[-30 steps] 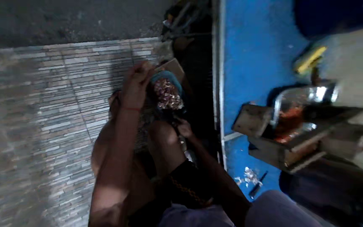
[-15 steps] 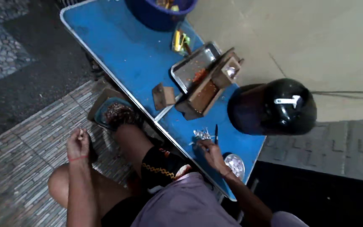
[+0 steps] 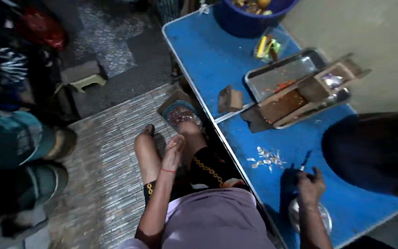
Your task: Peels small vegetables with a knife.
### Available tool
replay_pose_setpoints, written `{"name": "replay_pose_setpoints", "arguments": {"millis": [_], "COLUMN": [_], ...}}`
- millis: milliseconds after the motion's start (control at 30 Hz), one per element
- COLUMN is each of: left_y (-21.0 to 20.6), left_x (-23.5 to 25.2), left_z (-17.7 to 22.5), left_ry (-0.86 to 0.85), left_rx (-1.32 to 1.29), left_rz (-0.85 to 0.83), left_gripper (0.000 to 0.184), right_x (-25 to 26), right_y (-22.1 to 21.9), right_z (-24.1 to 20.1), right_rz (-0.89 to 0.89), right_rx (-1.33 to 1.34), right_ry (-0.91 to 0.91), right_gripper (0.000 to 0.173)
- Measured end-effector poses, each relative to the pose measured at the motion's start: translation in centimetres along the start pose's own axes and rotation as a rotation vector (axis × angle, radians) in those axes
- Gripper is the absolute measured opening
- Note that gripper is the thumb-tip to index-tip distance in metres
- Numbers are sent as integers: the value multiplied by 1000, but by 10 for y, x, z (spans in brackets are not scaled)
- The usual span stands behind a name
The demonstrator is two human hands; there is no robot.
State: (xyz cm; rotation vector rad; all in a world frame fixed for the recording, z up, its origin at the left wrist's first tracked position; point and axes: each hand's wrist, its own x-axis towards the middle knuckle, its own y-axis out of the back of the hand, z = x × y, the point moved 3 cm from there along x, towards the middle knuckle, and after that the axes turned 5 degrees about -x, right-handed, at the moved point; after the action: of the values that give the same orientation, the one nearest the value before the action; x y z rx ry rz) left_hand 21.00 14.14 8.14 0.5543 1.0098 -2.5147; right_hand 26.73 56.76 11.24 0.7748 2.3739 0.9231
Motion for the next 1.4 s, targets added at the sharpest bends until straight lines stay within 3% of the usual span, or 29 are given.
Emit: {"name": "replay_pose_setpoints", "arguments": {"millis": [100,200,300,467,700,933,1067,1167,1300,1400], "left_y": [-3,-7,-11,-13,-14,-21,-26,-30,-39,-41], "left_x": [-21,-40,-55,-75,-85,-77,-73,-71,-70,-67], "left_z": [1,3,9,19,23,5,-8,-12,-21,-28], "left_ry": [-33,-22,-78,-222,-427,-448,-424,-412,-443,-291], "left_rx": [-63,-73,-76,-23,282,549,613,621,607,466], "left_rz": [-65,-72,-59,-67,-119,-72,-37,-11,-91,-174], "left_gripper": [26,22,22,20,30,37,36,35,32,20], "right_x": [-2,-18,-57,-118,-151,-144,-142,-134,-116,-89], "right_y": [-8,-35,-72,-124,-143,-143,-146,-147,-150,-140], "right_z": [-23,-65,-119,-172,-199,-179,-168,-168,-157,-135], "right_rz": [-100,-410,-753,-1022,-926,-780,-729,-796,-845,-743], "right_rx": [421,643,639,549,367,92,91,131,336,327], "right_ry": [14,110,252,591,746,775,641,480,237,297], "right_gripper": [42,47,44,31,13,23,28,25,21,21]}}
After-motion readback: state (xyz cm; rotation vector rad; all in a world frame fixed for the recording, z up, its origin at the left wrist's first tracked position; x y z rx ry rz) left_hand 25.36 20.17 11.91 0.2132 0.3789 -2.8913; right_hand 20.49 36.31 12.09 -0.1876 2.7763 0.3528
